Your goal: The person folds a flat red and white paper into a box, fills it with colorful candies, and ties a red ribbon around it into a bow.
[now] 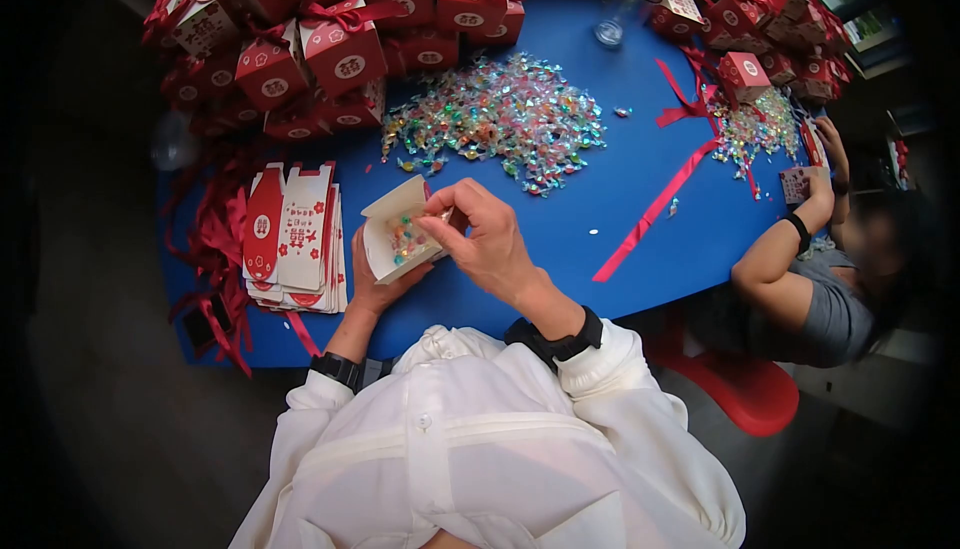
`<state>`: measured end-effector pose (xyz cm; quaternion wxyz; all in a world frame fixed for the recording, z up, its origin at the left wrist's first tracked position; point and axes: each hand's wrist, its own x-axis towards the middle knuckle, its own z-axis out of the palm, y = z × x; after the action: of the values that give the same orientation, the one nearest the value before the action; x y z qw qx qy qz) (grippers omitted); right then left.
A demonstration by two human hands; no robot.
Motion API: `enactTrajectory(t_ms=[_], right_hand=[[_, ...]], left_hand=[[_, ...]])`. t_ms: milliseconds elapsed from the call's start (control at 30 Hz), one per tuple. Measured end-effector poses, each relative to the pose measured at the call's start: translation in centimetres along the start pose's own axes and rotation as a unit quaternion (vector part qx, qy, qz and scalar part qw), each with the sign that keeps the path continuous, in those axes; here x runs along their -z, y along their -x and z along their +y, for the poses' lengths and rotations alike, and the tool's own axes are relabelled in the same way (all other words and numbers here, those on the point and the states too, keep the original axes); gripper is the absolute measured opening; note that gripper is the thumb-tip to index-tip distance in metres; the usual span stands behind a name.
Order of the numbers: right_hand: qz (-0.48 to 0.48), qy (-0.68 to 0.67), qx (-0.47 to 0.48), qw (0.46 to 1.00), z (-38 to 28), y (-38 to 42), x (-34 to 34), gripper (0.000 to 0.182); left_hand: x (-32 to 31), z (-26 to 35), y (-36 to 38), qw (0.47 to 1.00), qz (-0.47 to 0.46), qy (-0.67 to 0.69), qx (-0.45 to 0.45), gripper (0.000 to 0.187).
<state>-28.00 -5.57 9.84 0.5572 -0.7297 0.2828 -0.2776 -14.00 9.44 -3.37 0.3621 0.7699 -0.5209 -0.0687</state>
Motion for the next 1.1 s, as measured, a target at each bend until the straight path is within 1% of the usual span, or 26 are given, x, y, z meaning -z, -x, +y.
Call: enactTrajectory(t_ms=[67, 100, 167, 200, 267, 333, 367, 433, 467, 500, 600, 667, 700, 767, 800, 867, 900, 967, 1000, 1033, 1100], right_hand=[[-0.057, 0.052, 0.121, 0.990, -1.5, -0.3, -1.2, 0.017], [-0.057, 0.053, 0.121, 0.990, -1.5, -0.3, -1.3, 0.017], [-0.043, -0.005, 0.112, 0.993, -1.5, -0.4, -1.4, 0.019], [-0.046, -0.004, 0.112, 0.993, -0.8, -0.7, -0.9, 0.019], [0.093, 0.070, 0.048, 0.992, 2.0, -1.1, 1.3, 0.024], [0.092, 0.230, -0.050, 0.967, 5.1, -1.4, 4.2, 0.028], [0.092, 0.232, -0.050, 0.967, 7.0, -1.0, 5.3, 0.028], [0.081, 0.411, -0.005, 0.908, 9.6, 0.1, 6.6, 0.029], [0.077, 0.398, -0.024, 0.914, 10.2, 0.4, 6.7, 0.030], [0.077, 0.398, -0.024, 0.914, 10.8, 0.7, 6.6, 0.030], [0.093, 0.385, 0.005, 0.918, 11.8, 1.2, 6.1, 0.028], [0.106, 0.380, -0.002, 0.919, 11.4, 1.2, 5.6, 0.019], [0.107, 0.378, -0.003, 0.920, 11.0, 1.0, 5.4, 0.019], [0.125, 0.277, 0.014, 0.953, 10.1, 0.7, 4.8, 0.010], [0.127, 0.276, 0.011, 0.953, 8.9, 0.6, 4.3, 0.010], [0.112, 0.214, -0.021, 0.970, 5.6, 0.2, 3.3, 0.006], [0.115, 0.215, -0.022, 0.970, 4.1, 0.0, 3.0, 0.006], [0.091, 0.082, -0.029, 0.992, 1.7, -0.1, 1.8, 0.007], [0.066, -0.001, -0.015, 0.998, 1.0, 0.0, 1.0, 0.007], [0.068, 0.000, -0.015, 0.998, 0.1, 0.2, 0.2, 0.007], [-0.027, -0.023, 0.025, 0.999, -1.5, 0.6, -1.0, 0.007]], left_hand=[[-0.6, -0.6, -0.1, 0.999, -0.034, 0.007, 0.008, 0.107], [-0.5, -0.4, -0.1, 0.999, -0.034, 0.007, 0.008, 0.107], [-0.2, -0.1, -0.1, 1.000, -0.006, -0.017, -0.022, 0.107], [0.0, 0.1, -0.1, 1.000, -0.004, -0.017, -0.019, 0.107], [0.5, 0.6, 0.0, 1.000, 0.018, -0.004, -0.005, 0.108], [0.5, 0.7, 0.1, 1.000, 0.026, -0.009, -0.011, 0.109], [0.4, 0.7, 0.0, 0.999, 0.035, -0.016, -0.020, 0.110], [0.4, 0.6, 0.0, 0.999, 0.028, -0.011, -0.015, 0.110], [0.4, 0.6, 0.0, 1.000, 0.023, -0.008, -0.011, 0.110], [0.4, 0.6, 0.0, 1.000, 0.023, -0.008, -0.011, 0.110], [0.4, 0.6, 0.0, 0.999, 0.035, -0.012, -0.024, 0.110], [0.5, 0.7, -0.1, 1.000, 0.023, -0.007, -0.014, 0.109], [0.4, 0.7, -0.1, 1.000, 0.021, -0.008, -0.015, 0.109], [0.3, 0.6, 0.1, 0.999, 0.028, -0.013, -0.019, 0.108], [0.3, 0.4, 0.2, 0.999, 0.024, -0.013, -0.020, 0.108], [0.2, 0.2, 0.1, 0.998, 0.009, -0.044, -0.033, 0.108], [0.1, 0.2, 0.1, 0.998, 0.008, -0.044, -0.035, 0.108], [0.1, 0.0, 0.1, 0.999, 0.013, -0.032, -0.033, 0.106], [0.1, -0.1, 0.1, 0.999, 0.013, -0.032, -0.034, 0.106], [0.0, -0.3, 0.1, 0.999, 0.000, -0.028, -0.026, 0.106], [-0.2, -0.3, -0.1, 0.999, -0.010, -0.022, -0.020, 0.106]])
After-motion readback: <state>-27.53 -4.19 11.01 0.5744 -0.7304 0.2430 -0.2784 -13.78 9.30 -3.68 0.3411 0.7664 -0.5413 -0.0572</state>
